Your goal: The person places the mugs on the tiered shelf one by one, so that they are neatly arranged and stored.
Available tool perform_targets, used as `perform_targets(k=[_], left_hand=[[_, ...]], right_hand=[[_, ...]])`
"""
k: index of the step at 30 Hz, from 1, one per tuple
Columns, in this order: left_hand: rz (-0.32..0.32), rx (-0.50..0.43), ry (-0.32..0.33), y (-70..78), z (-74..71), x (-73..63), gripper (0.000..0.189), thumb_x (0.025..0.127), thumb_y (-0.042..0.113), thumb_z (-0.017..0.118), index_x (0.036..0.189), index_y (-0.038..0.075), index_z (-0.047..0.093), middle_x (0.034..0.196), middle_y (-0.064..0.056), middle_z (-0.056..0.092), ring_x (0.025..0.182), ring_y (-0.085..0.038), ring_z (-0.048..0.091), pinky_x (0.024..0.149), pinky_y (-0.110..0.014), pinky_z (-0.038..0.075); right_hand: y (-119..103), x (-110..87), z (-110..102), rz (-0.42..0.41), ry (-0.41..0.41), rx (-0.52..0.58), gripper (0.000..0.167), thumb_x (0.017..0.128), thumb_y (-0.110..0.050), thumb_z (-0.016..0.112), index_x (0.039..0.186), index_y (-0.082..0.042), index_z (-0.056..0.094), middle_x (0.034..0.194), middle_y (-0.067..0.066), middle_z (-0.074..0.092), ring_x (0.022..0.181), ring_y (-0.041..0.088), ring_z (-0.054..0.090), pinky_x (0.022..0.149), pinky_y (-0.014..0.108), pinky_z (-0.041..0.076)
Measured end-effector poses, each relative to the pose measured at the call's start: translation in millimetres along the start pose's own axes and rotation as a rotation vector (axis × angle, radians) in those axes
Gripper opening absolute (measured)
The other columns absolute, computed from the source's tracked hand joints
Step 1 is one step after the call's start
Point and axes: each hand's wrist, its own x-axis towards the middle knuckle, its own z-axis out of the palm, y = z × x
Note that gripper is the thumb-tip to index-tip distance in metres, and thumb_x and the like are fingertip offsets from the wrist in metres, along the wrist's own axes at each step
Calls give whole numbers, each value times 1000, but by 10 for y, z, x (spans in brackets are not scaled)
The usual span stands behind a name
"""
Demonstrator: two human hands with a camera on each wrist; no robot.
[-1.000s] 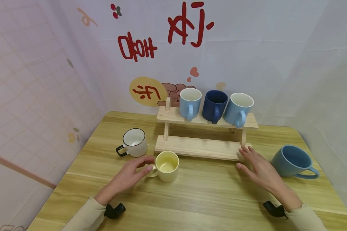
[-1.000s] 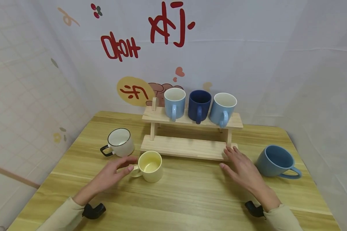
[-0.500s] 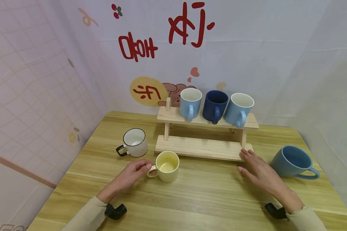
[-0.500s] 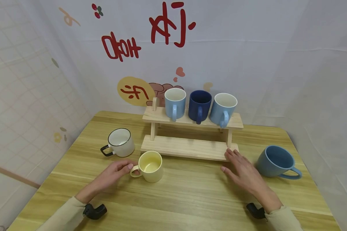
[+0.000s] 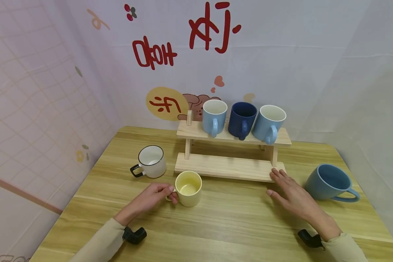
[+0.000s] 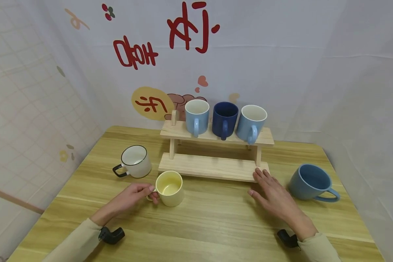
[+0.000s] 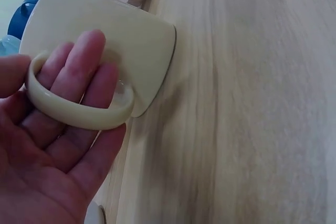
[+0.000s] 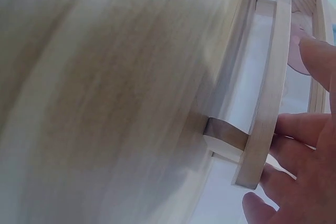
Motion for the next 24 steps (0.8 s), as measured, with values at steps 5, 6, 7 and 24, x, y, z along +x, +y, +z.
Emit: perform_targets(k=[5,6,7,24], left_hand=[[-5,-40,-29,-5,-2,5,39,113,19,44,102,-9,68,88,-16,73,95,-23,67,97,-27,45],[-4,-51,-31,-9,0,5,39,113,19,43,102,-10,67,87,-16,72,94,-23,66,96,-27,44],[-1,-59,-31,-14,4,3,39,113,18,43,101,-11,66,86,-15,71,93,-22,65,96,-27,44],[-42,-155,131,77,145,-76,38,112,19,47,96,-11,64,79,-6,62,92,-23,62,97,-32,41]], right_hand=[[2,1,1,1,-4,-2,70,101,-39,68,152,4,47,160,24,41,147,48,35,111,67,36],[3,2,2,0,-4,-3,70,101,-39,68,152,4,48,160,24,41,147,48,35,111,67,36],[4,2,3,-2,-2,-4,70,101,-39,68,152,4,48,160,24,41,147,48,35,111,67,36],[49,-3,14,-10,7,4,69,101,-38,68,153,3,47,161,23,40,147,48,35,110,67,38]])
